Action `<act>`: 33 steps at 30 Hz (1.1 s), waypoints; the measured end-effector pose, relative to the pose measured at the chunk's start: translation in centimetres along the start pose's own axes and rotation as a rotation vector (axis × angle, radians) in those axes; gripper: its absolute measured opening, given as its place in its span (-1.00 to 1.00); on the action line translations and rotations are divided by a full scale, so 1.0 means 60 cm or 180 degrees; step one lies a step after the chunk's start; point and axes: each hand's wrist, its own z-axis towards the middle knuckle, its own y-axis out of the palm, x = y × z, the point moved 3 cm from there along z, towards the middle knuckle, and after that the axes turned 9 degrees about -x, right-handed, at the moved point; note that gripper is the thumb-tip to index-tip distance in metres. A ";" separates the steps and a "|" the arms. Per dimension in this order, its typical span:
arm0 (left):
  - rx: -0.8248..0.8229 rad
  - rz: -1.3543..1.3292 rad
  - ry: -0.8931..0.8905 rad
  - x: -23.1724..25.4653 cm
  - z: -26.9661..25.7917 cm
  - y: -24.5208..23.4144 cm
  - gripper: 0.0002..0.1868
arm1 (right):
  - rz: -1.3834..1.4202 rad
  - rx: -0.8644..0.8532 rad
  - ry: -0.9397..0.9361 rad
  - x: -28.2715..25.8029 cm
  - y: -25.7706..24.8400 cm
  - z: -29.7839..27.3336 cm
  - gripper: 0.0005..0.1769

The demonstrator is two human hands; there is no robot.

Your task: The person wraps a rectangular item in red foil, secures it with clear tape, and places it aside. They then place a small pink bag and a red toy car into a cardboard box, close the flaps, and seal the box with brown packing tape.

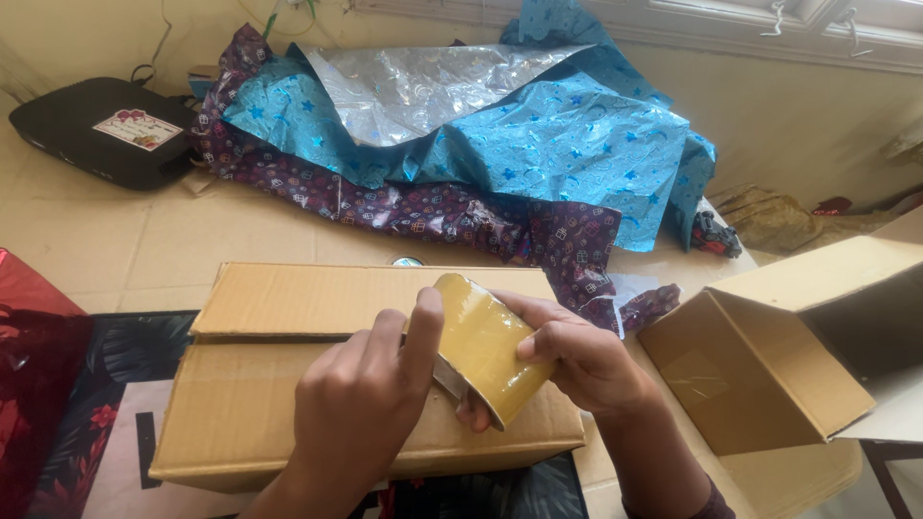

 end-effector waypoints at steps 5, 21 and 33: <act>0.0077 0.0135 0.0138 0.006 0.003 -0.022 -0.54 | 0.0016 0.0401 0.0365 0.002 -0.002 -0.006 -0.21; 0.0814 0.0160 0.0518 -0.007 0.016 -0.069 -0.69 | 0.0673 0.0780 -0.0101 0.064 0.018 0.013 -0.26; 0.0927 0.0236 0.0503 -0.009 0.013 -0.064 -0.72 | 0.1456 0.0016 0.0002 0.029 0.038 0.006 -0.21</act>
